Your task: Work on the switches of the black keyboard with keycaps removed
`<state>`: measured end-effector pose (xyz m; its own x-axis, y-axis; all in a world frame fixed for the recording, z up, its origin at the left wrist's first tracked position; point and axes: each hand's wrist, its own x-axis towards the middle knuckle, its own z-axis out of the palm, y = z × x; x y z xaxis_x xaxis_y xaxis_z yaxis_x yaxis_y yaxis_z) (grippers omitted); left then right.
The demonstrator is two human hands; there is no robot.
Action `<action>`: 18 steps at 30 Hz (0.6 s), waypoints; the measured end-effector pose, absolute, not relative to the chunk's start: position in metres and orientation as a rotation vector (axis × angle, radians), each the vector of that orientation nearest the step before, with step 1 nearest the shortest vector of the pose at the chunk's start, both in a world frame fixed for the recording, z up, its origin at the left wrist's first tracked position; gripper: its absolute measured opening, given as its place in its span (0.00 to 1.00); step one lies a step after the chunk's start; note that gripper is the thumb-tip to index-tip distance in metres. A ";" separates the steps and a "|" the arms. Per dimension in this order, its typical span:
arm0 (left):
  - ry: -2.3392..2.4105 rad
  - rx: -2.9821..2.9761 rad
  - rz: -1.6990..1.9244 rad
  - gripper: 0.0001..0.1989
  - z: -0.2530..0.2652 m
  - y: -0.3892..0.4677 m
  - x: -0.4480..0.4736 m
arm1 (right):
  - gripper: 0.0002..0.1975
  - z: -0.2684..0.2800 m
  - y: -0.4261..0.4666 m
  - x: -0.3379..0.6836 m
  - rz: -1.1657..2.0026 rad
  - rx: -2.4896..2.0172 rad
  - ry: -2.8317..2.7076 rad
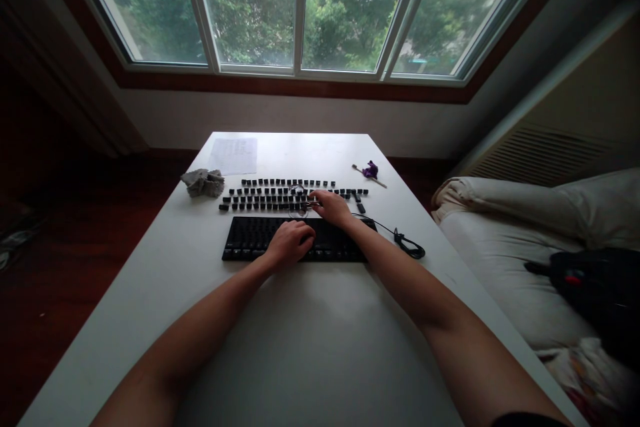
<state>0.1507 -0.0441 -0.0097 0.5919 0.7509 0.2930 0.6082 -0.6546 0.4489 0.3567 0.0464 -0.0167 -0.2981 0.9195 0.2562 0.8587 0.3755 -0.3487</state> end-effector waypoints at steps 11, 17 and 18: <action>1.085 2.682 0.618 0.09 -0.011 -0.051 0.151 | 0.15 -0.005 0.002 0.385 0.623 -1.186 -1.910; 1.032 2.756 0.587 0.12 -0.012 -0.056 0.153 | 0.15 0.017 -0.042 0.410 0.518 -1.192 -1.826; 1.022 2.771 0.576 0.12 -0.012 -0.058 0.153 | 0.14 0.018 -0.047 0.415 0.502 -1.205 -1.802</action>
